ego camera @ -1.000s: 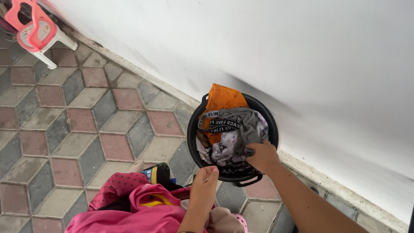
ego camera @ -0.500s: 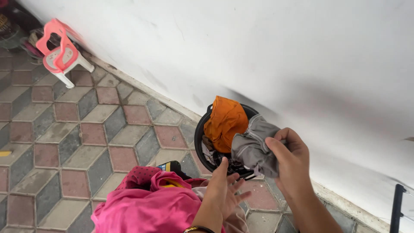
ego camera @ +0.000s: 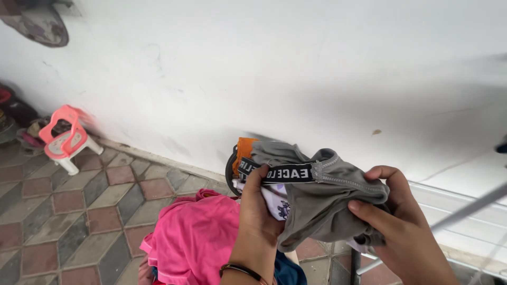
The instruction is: The person takes wet clothes from a black basin and hangs them one by one on a metal drying rack. Items include underwear, shorts, and shirts. The person spreads each item across the rack bars to avoid overlap.
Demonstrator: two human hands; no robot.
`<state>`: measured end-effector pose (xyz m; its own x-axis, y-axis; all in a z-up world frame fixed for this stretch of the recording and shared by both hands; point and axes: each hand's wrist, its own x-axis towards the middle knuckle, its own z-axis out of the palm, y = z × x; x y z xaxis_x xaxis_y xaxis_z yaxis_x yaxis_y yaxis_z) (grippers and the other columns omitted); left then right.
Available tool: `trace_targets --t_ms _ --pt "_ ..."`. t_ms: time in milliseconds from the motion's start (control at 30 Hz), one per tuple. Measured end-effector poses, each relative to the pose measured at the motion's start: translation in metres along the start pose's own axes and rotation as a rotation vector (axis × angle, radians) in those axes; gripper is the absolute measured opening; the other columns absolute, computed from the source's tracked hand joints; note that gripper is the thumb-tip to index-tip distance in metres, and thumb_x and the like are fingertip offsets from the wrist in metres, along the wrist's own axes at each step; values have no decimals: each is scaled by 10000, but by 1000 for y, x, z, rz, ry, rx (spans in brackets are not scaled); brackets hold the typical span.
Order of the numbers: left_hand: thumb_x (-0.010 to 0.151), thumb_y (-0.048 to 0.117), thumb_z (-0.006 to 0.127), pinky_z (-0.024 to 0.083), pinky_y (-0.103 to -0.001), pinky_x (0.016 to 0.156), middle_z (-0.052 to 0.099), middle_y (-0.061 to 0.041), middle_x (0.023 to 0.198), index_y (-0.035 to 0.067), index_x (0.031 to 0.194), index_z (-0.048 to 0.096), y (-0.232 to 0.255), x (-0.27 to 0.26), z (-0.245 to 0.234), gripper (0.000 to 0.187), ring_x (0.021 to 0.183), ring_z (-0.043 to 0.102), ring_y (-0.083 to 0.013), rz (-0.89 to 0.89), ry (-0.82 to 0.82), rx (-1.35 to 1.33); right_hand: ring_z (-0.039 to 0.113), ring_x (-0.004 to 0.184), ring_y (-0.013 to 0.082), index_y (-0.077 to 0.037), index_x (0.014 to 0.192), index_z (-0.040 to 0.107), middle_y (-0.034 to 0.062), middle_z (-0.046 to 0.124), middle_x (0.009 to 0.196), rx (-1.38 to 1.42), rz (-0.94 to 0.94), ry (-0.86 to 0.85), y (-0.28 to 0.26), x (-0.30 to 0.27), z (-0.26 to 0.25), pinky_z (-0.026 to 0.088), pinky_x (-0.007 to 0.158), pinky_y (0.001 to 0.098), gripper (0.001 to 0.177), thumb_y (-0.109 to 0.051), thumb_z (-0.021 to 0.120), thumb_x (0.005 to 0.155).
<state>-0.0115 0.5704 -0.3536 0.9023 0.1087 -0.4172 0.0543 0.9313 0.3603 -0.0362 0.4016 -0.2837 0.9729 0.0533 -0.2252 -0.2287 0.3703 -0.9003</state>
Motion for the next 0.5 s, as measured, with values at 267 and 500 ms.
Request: trace_targets --t_ms 267,500 --pt "793 152 569 389 -274 543 608 -116 787 6 976 588 -44 -109 59 235 619 542 -184 154 97 251 475 413 113 -28 964 562 58 620 578 -849 -708 356 -33 -114 -83 331 395 237 246 82 526 747" --pt "859 275 468 484 -377 626 634 -209 849 -77 1067 562 -122 -177 106 419 677 592 -270 -95 -360 463 419 740 128 14 1045 463 103 520 898 -202 -774 430 -98 -176 -162 328 665 230 128 16 424 923"
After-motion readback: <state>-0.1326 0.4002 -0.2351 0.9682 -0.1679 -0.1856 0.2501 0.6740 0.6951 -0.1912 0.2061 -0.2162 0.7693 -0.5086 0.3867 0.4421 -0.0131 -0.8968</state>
